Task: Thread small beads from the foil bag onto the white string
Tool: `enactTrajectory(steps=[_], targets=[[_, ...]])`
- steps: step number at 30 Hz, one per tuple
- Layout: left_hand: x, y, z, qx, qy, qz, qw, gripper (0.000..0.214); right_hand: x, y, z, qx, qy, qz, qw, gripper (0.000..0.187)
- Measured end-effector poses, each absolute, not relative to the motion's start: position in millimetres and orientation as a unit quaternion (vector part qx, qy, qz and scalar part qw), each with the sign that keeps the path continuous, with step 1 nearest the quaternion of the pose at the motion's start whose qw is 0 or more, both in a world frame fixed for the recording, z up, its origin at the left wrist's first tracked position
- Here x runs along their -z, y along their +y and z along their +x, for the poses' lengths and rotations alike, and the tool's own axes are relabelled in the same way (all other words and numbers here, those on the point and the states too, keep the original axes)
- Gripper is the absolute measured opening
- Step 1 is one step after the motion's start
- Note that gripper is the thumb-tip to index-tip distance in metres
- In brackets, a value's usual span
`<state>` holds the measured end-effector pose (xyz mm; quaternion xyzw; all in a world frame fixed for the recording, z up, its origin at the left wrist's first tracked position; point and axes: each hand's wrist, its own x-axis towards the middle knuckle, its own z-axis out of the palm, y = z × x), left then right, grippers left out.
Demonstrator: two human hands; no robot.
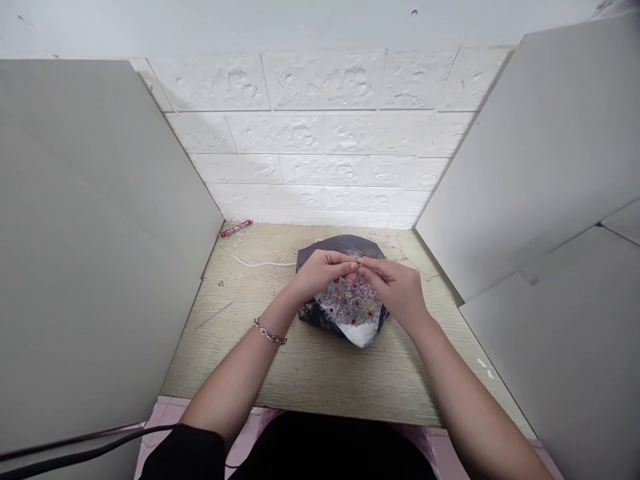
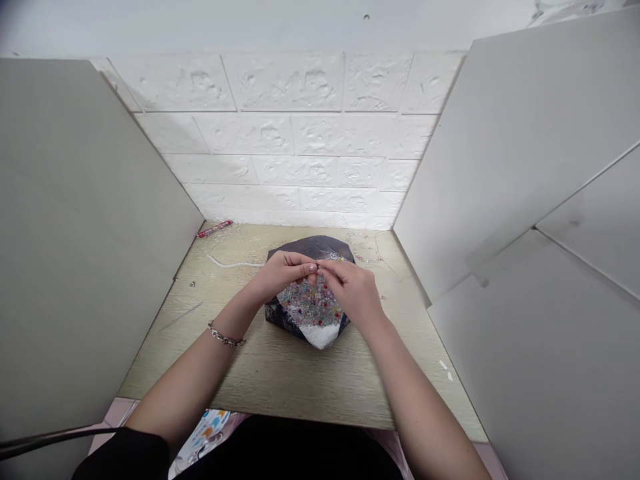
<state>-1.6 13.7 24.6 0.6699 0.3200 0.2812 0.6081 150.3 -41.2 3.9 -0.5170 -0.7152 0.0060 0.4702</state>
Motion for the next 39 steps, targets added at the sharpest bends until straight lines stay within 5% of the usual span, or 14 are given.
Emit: enactTrajectory(steps=[39], targets=[[-27.3, 8.9, -0.6, -0.281, 0.322, 0.677, 0.599, 0.018, -0.8, -39.3, 148.6, 0.03, -0.728, -0.506, 0.461, 0.017]])
